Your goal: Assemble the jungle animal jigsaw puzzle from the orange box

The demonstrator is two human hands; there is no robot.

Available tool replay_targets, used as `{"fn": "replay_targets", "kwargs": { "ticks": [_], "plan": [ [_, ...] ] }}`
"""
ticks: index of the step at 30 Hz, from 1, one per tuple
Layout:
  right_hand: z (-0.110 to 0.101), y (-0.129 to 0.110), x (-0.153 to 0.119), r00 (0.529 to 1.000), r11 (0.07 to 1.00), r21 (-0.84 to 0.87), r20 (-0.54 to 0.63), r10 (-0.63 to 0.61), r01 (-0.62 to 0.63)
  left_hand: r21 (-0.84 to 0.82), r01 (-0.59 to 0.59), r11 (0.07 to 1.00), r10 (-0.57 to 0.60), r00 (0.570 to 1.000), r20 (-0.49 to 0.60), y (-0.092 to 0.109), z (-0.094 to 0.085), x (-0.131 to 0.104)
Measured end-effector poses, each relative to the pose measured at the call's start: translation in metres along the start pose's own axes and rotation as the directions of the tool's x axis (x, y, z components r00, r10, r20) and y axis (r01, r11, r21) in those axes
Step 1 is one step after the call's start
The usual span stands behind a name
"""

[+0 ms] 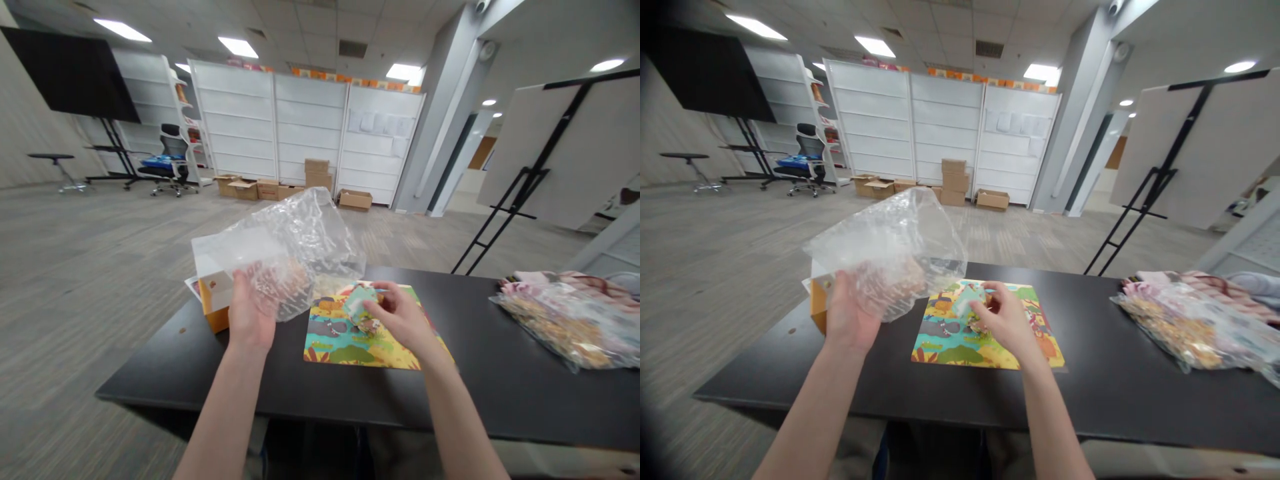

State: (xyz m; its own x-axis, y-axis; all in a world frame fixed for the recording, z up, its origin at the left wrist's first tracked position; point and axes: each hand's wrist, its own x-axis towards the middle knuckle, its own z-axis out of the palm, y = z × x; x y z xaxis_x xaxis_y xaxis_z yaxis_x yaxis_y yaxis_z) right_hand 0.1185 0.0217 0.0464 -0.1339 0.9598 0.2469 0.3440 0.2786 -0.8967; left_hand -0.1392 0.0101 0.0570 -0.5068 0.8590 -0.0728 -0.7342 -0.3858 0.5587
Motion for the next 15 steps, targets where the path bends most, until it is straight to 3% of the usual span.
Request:
{"fn": "replay_targets", "kwargs": {
  "ticks": [3, 6, 10, 15],
  "plan": [
    [0.039, -0.008, -0.005, 0.987, 0.991, -0.111, 0.151, -0.055, 0.072, -0.067, 0.137, 0.988, -0.133, 0.99, 0.055, 0.002, -0.001, -0.001],
    [0.062, -0.008, -0.008, 0.967, 0.977, -0.188, 0.249, -0.051, 0.1, -0.097, 0.237, 0.967, -0.23, 0.97, 0.078, 0.002, 0.001, -0.004],
    [0.065, -0.004, -0.006, 0.958, 0.952, -0.292, 0.285, -0.004, 0.09, -0.136, 0.305, 0.942, -0.296, 0.951, 0.087, 0.0, 0.005, -0.007],
    [0.063, -0.001, -0.002, 0.964, 0.867, -0.467, 0.261, -0.05, 0.171, -0.148, 0.347, 0.926, -0.332, 0.936, 0.118, -0.004, 0.008, -0.007]
  ]
}}
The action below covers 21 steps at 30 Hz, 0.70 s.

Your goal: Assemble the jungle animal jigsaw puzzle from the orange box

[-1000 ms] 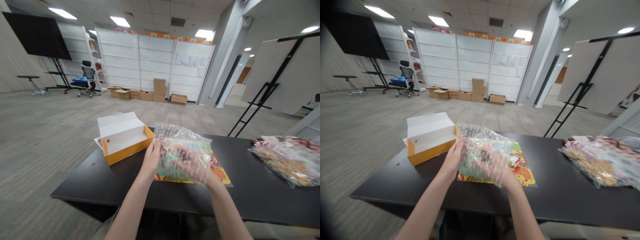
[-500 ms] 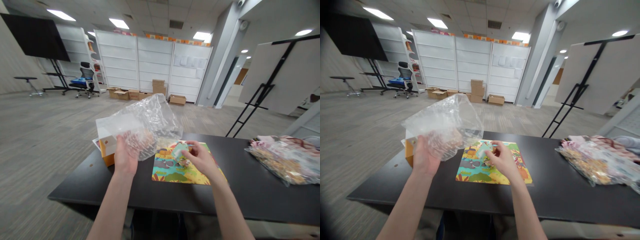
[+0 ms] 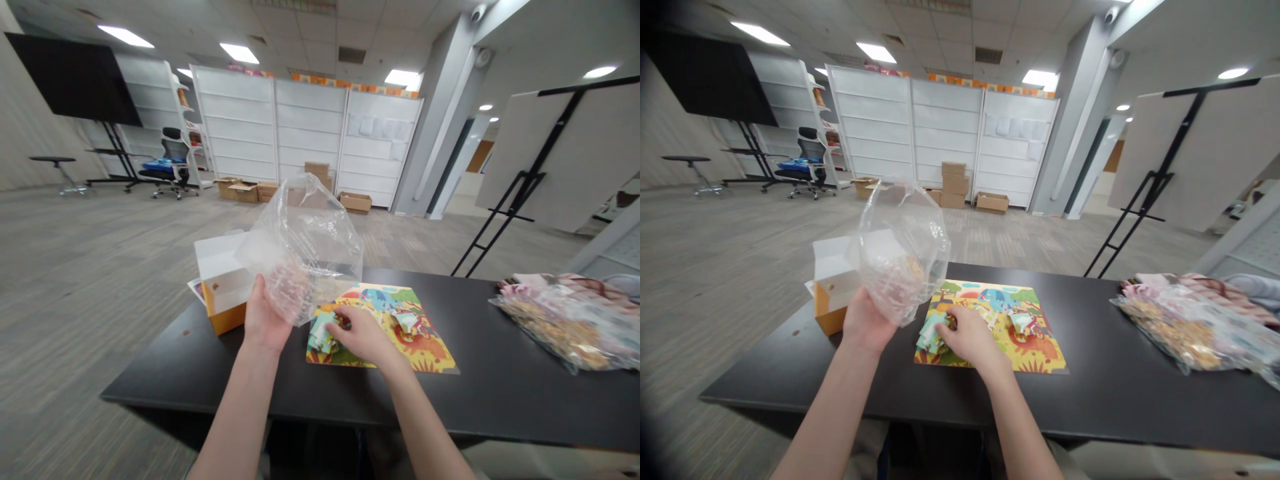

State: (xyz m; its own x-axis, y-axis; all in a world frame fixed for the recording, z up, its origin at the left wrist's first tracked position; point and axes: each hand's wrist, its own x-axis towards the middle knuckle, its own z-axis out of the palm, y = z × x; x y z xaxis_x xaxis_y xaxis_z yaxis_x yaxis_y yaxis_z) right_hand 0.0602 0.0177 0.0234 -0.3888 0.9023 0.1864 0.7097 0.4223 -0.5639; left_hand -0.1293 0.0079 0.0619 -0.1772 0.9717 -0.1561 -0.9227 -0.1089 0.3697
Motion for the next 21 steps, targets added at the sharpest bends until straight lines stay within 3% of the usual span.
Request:
{"fn": "replay_targets", "kwargs": {
  "ticks": [5, 9, 14, 17, 21],
  "plan": [
    [-0.005, -0.004, -0.001, 0.994, 0.997, -0.073, -0.106, -0.036, 0.028, -0.014, 0.022, 1.0, -0.022, 0.999, -0.026, -0.001, 0.001, -0.001],
    [-0.024, -0.021, -0.01, 0.967, 0.982, 0.103, -0.219, -0.13, 0.155, 0.027, 0.001, 1.0, -0.001, 1.0, 0.02, -0.006, 0.002, -0.005],
    [-0.035, -0.038, -0.017, 0.949, 0.927, 0.344, -0.312, -0.037, 0.149, 0.118, -0.014, 0.993, 0.006, 0.998, 0.069, -0.02, 0.006, -0.011],
    [-0.037, -0.038, -0.02, 0.95, 0.88, 0.445, -0.312, -0.024, 0.168, 0.131, -0.011, 0.991, 0.009, 1.0, 0.019, -0.026, 0.009, -0.01],
    [-0.044, -0.033, -0.027, 0.974, 0.852, 0.488, -0.205, -0.101, 0.191, 0.122, -0.065, 0.99, 0.072, 0.996, -0.055, -0.036, 0.012, -0.005]
  ]
}}
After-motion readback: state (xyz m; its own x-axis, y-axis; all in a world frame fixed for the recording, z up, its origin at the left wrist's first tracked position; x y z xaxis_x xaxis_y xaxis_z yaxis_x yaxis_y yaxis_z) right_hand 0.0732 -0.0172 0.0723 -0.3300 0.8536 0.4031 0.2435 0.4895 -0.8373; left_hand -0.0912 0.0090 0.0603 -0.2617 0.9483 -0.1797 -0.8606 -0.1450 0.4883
